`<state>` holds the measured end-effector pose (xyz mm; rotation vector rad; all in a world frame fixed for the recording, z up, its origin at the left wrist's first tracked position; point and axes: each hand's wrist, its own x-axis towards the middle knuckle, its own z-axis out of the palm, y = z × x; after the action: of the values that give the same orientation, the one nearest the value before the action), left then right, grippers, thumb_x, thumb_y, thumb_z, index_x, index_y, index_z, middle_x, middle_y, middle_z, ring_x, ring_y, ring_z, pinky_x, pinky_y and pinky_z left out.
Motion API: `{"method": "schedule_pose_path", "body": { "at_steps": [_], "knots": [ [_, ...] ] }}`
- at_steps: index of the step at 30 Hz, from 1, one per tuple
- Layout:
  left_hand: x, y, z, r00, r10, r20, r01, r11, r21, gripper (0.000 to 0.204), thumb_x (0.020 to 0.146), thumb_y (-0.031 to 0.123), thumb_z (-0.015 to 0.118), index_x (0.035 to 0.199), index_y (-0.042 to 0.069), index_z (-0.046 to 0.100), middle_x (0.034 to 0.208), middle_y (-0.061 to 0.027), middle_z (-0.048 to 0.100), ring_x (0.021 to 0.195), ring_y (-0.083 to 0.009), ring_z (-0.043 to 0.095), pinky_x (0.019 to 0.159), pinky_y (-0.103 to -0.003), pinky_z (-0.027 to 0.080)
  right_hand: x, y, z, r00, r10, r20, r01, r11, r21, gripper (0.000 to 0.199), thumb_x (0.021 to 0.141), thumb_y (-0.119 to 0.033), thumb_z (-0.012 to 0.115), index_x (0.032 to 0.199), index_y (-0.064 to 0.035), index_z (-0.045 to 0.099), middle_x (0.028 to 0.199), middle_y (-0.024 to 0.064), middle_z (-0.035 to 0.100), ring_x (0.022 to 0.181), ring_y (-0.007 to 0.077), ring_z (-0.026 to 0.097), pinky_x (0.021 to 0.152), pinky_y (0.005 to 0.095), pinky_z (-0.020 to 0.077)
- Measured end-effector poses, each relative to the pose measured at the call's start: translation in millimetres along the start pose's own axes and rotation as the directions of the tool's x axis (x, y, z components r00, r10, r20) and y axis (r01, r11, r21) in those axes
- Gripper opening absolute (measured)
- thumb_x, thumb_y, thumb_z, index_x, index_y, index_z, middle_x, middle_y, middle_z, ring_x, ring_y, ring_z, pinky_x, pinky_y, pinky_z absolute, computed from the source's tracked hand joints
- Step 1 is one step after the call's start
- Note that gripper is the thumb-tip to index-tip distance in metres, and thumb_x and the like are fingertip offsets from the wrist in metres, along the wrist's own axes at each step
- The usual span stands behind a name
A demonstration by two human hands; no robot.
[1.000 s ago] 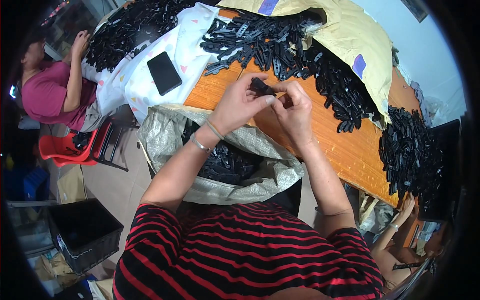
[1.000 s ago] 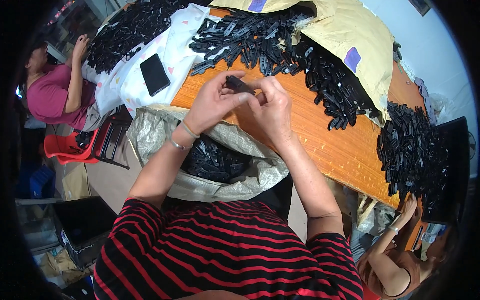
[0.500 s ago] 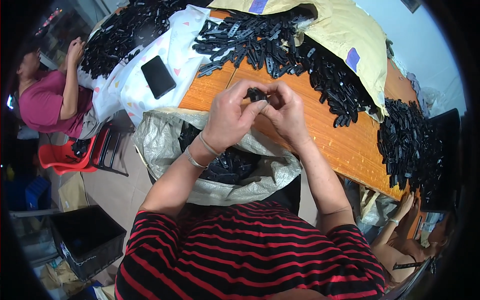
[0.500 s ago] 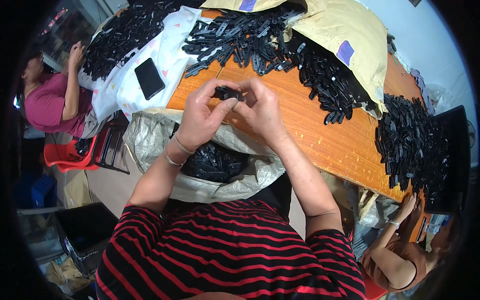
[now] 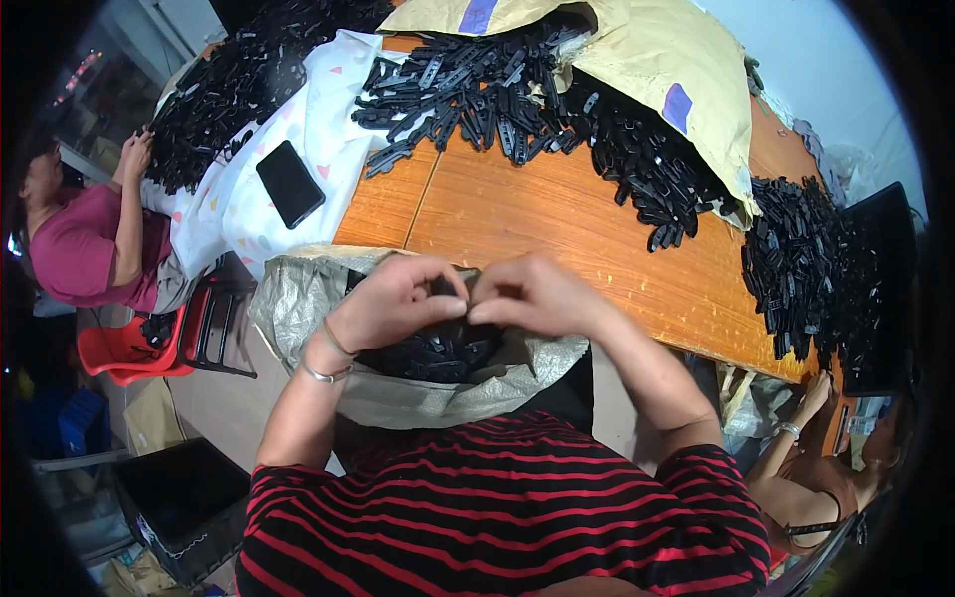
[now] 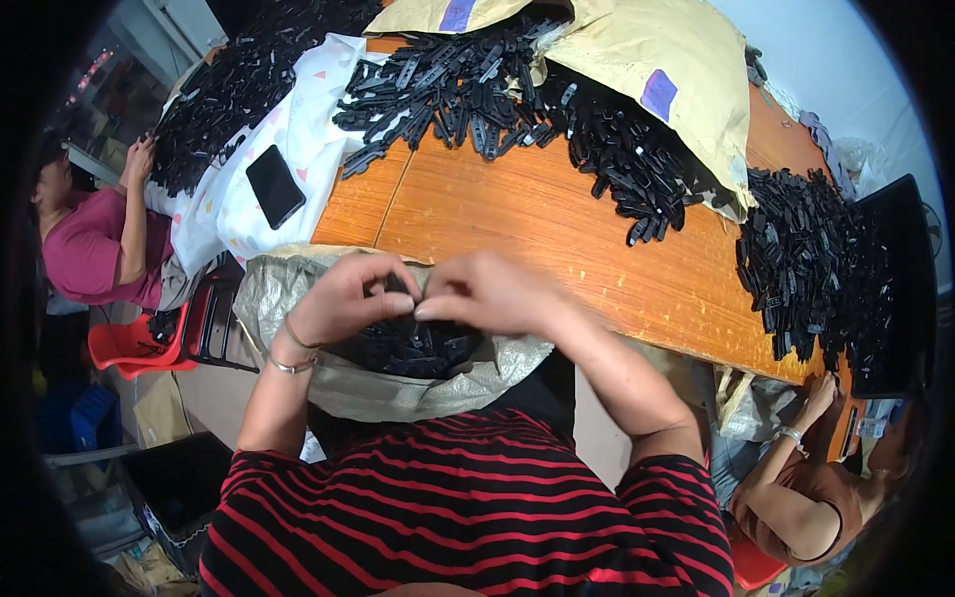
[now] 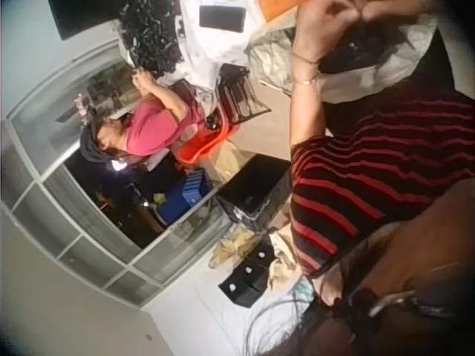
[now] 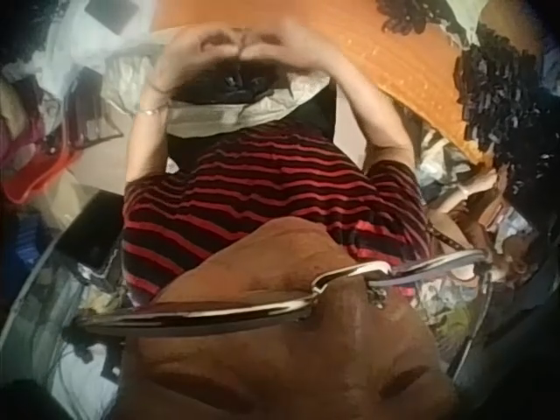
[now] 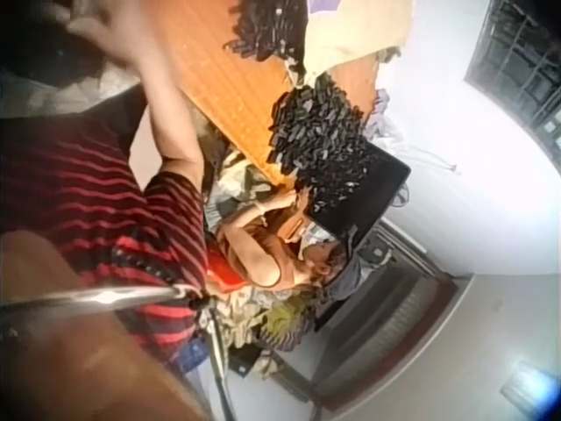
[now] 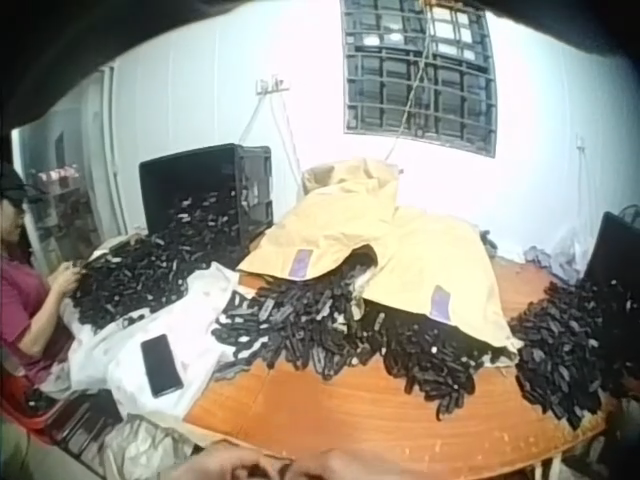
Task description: Inspecting and sorting black plastic hardware components on a workbench.
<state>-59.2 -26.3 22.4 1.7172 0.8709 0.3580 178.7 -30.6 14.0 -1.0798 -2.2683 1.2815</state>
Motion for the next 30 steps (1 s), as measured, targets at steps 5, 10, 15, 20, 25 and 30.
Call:
{"method": "schedule_pose_path", "body": {
  "at_steps": [5, 10, 15, 20, 25, 30],
  "knots": [
    [41, 13, -14, 0.994, 0.097, -0.041, -0.097, 0.995, -0.008, 0.020, 0.090, 0.011, 0.063, 0.106, 0.001, 0.063, 0.084, -0.0023, 0.065, 0.077, -0.0060, 0.058, 0.067, -0.025, 0.048, 7, 62, -70, 0.860, 0.207, -0.467, -0.219, 0.975, 0.029, 0.021, 0.087, -0.022, 0.069, 0.089, -0.0013, 0.066, 0.069, 0.0046, 0.063, 0.067, 0.0134, 0.061, 0.064, 0.0296, 0.0493],
    [160, -10, -21, 0.843, 0.447, -0.299, -0.132, 0.710, 0.692, 0.022, 0.086, 0.009, 0.061, 0.107, 0.012, 0.064, 0.092, -0.0096, 0.064, 0.083, -0.0227, 0.064, 0.071, -0.033, 0.051, 49, 110, -114, 0.726, 0.113, -0.678, -0.427, 0.848, -0.315, 0.022, 0.086, -0.022, 0.067, 0.100, -0.0041, 0.067, 0.086, 0.0159, 0.069, 0.080, 0.0298, 0.067, 0.072, 0.0382, 0.0516],
    [209, -15, -19, 0.832, 0.540, -0.126, -0.098, 0.366, 0.925, 0.022, 0.087, 0.011, 0.051, 0.102, 0.016, 0.065, 0.093, -0.0084, 0.055, 0.096, -0.0256, 0.059, 0.075, -0.037, 0.053, 68, 112, -115, 0.698, 0.186, -0.691, -0.576, 0.720, -0.388, 0.027, 0.085, -0.030, 0.065, 0.102, -0.0093, 0.069, 0.089, 0.0164, 0.069, 0.087, 0.0342, 0.066, 0.075, 0.0430, 0.0515],
    [202, -23, -26, 0.813, 0.577, -0.073, -0.127, 0.299, 0.946, 0.016, 0.085, 0.011, 0.053, 0.098, 0.011, 0.063, 0.091, -0.0084, 0.052, 0.090, -0.0253, 0.058, 0.072, -0.035, 0.053, 44, 89, -101, 0.828, 0.176, -0.532, -0.460, 0.756, -0.466, 0.022, 0.083, -0.027, 0.067, 0.099, -0.0113, 0.071, 0.084, 0.0154, 0.068, 0.082, 0.0330, 0.066, 0.073, 0.0417, 0.0516],
    [187, -26, -19, 0.775, 0.628, -0.069, -0.219, 0.370, 0.903, 0.015, 0.082, 0.010, 0.060, 0.097, 0.009, 0.060, 0.090, -0.0081, 0.050, 0.091, -0.0247, 0.057, 0.069, -0.036, 0.052, 18, 102, -92, 0.887, 0.008, -0.462, -0.276, 0.811, -0.516, 0.020, 0.077, -0.010, 0.071, 0.097, -0.0086, 0.071, 0.085, 0.0143, 0.066, 0.080, 0.0328, 0.064, 0.072, 0.0404, 0.0517],
    [166, -23, -11, 0.816, 0.552, -0.171, -0.227, 0.579, 0.783, 0.021, 0.076, 0.012, 0.071, 0.093, 0.007, 0.060, 0.091, -0.0097, 0.057, 0.089, -0.0285, 0.059, 0.074, -0.037, 0.052, 8, 88, -88, 0.860, -0.028, -0.509, -0.289, 0.796, -0.531, 0.022, 0.075, -0.011, 0.071, 0.097, -0.0083, 0.069, 0.089, 0.0139, 0.064, 0.077, 0.0338, 0.064, 0.071, 0.0422, 0.0524]
  ]
}}
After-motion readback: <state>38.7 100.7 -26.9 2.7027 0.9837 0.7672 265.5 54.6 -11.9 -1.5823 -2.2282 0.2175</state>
